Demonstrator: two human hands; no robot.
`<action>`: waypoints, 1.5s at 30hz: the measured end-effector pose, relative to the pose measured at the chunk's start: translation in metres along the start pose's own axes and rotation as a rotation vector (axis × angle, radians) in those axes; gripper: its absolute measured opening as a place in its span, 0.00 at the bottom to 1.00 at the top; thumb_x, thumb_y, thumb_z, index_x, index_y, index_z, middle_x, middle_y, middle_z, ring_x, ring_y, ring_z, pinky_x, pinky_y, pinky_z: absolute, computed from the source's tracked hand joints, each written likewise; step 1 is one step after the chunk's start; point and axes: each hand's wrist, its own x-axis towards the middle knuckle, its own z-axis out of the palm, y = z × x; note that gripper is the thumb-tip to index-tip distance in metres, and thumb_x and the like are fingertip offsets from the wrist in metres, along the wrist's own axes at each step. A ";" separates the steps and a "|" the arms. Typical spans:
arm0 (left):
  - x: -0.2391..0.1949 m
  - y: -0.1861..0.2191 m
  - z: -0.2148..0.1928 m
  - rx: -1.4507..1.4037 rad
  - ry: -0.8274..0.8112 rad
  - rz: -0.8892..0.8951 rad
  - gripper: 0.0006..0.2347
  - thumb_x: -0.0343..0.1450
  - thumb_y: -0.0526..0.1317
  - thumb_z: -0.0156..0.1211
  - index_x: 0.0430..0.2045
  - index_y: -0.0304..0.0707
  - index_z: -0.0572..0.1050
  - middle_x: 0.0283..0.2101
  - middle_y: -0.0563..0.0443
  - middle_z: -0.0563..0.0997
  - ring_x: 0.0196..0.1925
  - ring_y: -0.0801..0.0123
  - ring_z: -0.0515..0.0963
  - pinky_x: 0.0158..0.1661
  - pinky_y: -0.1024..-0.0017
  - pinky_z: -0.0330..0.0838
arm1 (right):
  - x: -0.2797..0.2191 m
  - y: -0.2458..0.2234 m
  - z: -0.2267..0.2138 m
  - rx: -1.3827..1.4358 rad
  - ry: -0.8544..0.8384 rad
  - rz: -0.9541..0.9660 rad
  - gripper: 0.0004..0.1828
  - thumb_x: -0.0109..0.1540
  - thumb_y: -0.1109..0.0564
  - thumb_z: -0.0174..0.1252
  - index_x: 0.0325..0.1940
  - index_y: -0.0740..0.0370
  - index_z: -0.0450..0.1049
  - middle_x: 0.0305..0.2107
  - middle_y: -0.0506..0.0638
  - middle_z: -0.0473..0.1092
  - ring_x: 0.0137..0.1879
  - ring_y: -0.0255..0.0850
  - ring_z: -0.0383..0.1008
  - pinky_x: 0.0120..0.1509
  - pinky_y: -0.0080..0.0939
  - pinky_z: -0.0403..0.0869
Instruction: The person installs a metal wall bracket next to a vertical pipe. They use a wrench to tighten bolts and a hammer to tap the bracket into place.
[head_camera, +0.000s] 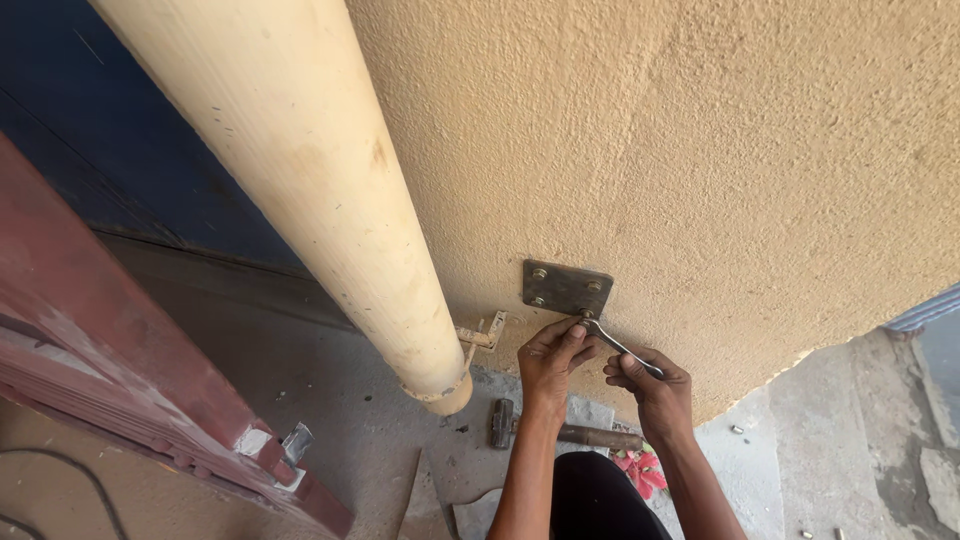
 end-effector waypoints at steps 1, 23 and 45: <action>-0.001 -0.001 -0.001 -0.009 -0.001 0.008 0.12 0.68 0.36 0.69 0.42 0.29 0.82 0.37 0.45 0.87 0.38 0.67 0.87 0.42 0.68 0.86 | 0.000 -0.002 -0.001 -0.075 -0.009 -0.013 0.11 0.63 0.61 0.61 0.45 0.73 0.79 0.33 0.59 0.79 0.39 0.45 0.81 0.45 0.45 0.81; 0.003 -0.035 0.002 -0.330 -0.001 0.027 0.10 0.68 0.35 0.71 0.40 0.27 0.82 0.36 0.44 0.86 0.36 0.67 0.87 0.43 0.69 0.86 | 0.057 -0.081 0.006 -1.075 -0.613 0.363 0.32 0.67 0.28 0.35 0.25 0.55 0.60 0.15 0.41 0.53 0.20 0.34 0.52 0.23 0.39 0.59; -0.023 -0.012 0.076 0.457 0.277 -0.034 0.24 0.79 0.56 0.42 0.35 0.32 0.77 0.34 0.42 0.83 0.35 0.59 0.84 0.37 0.60 0.74 | 0.117 -0.077 -0.045 -1.416 -0.790 0.292 0.26 0.69 0.41 0.39 0.55 0.62 0.71 0.32 0.48 0.76 0.34 0.36 0.78 0.38 0.37 0.78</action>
